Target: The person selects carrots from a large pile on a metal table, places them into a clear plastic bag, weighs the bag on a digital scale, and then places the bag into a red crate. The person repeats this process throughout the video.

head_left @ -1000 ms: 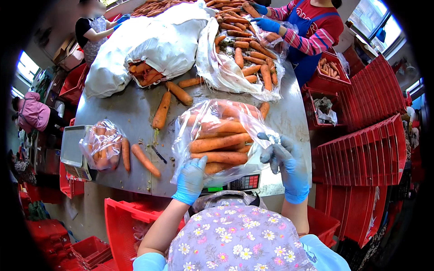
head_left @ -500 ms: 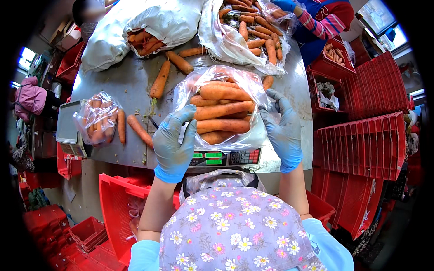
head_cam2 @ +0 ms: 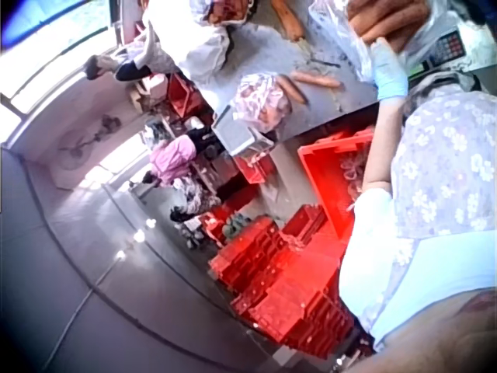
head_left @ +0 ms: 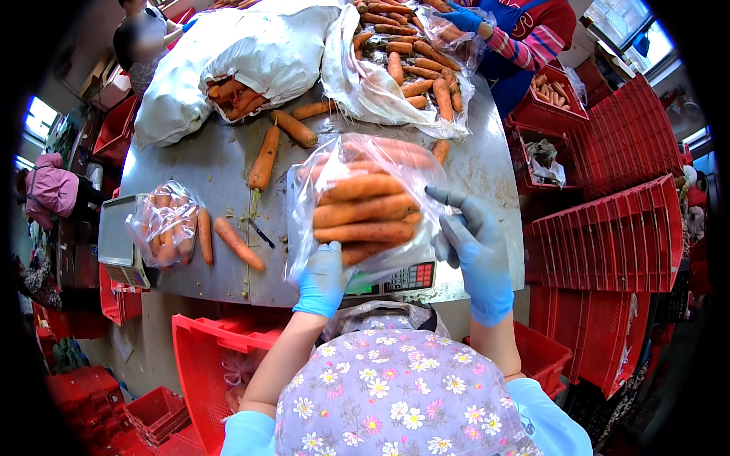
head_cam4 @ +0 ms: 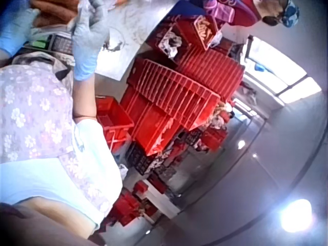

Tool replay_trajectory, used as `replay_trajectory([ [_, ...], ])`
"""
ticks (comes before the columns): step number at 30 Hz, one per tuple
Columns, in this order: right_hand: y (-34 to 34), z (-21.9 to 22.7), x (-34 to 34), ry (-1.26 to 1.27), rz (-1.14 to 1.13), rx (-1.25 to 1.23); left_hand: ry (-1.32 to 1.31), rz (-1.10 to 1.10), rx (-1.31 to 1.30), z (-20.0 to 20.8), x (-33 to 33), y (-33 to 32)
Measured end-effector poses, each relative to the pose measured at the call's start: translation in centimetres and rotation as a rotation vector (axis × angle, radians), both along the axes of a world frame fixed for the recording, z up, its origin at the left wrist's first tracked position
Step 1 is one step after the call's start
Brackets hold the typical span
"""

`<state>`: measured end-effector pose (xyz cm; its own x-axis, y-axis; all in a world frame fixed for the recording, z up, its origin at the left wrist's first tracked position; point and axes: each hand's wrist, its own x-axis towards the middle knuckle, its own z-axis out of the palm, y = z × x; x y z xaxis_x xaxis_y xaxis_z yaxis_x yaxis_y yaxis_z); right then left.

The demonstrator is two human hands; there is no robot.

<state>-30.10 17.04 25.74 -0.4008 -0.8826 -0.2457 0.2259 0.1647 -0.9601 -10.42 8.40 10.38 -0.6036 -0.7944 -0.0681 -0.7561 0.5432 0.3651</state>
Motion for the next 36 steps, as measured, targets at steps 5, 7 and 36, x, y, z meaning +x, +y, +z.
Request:
replay_trajectory([
  [5,-0.6,1.2,0.5,-0.153,-0.016,-0.196,-0.155,-0.025,0.009,-0.8,-0.1,0.5],
  [7,-1.1,-0.2,-0.3,-0.187,-0.024,-0.254,-0.020,-0.024,-0.255,-3.3,0.3,0.9],
  [36,-2.0,-2.0,-3.9,-0.051,-0.101,-0.206,1.323,0.574,0.525,8.8,3.6,-4.6],
])
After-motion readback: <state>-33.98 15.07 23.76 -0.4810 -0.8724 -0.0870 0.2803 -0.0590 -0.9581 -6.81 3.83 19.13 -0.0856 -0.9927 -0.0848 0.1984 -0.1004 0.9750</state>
